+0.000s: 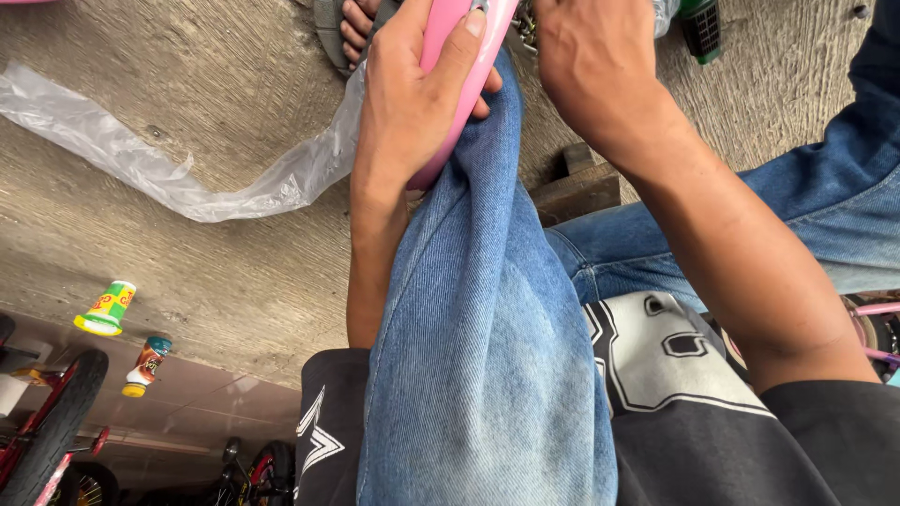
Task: The person assembles a pink bicycle mudguard by inserting metal bolts and tightening them with a screwdriver. The person holds the mudguard on their lap, picks bolts from a container, and uses a screwdriver to secure them into place.
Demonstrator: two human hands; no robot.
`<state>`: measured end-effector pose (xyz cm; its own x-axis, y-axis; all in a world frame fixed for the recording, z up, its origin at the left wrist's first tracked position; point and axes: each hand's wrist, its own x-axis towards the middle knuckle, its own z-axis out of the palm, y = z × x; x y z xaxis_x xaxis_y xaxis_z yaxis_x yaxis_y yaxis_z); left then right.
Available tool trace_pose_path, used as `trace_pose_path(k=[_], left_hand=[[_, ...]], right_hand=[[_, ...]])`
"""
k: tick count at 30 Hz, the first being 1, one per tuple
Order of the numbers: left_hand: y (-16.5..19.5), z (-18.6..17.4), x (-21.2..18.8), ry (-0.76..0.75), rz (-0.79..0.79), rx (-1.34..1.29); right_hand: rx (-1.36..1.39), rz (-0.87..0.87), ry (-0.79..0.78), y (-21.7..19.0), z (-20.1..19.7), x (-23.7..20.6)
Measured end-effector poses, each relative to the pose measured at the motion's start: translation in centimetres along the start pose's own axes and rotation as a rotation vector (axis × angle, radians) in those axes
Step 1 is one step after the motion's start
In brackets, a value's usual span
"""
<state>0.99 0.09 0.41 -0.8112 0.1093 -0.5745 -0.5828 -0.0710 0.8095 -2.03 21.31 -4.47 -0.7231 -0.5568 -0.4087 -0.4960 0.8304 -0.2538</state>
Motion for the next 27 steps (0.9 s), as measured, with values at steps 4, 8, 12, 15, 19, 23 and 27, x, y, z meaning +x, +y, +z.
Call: trace_pose_path(k=[4, 8, 12, 15, 19, 23, 27], left_hand=[[0.4, 0.0, 0.5, 0.011, -0.049, 0.0], [0.0, -0.1, 0.6, 0.004, -0.043, -0.032], [-0.4, -0.5, 0.5, 0.005, -0.015, -0.039], [-0.4, -0.4, 0.4, -0.009, -0.018, -0.043], [-0.2, -0.5, 0.2, -0.008, -0.009, -0.003], [-0.2, -0.3, 0.4, 0.0, -0.002, -0.004], [-0.3, -0.2, 0.3, 0.006, -0.021, 0.007]], right_hand=[[0.146, -0.061, -0.087, -0.1, -1.9, -2.6], [0.346, -0.001, -0.143, 0.2, -4.7, -5.5], [0.363, -0.056, 0.07, 0.4, -6.6, -5.9], [0.336, -0.07, 0.134, 0.9, -7.9, -5.5], [0.297, -0.095, 0.165, 1.5, -8.9, -4.6], [0.238, -0.103, 0.181, 1.9, -9.1, -4.0], [0.206, -0.05, 0.156, 2.2, -8.8, -4.2]])
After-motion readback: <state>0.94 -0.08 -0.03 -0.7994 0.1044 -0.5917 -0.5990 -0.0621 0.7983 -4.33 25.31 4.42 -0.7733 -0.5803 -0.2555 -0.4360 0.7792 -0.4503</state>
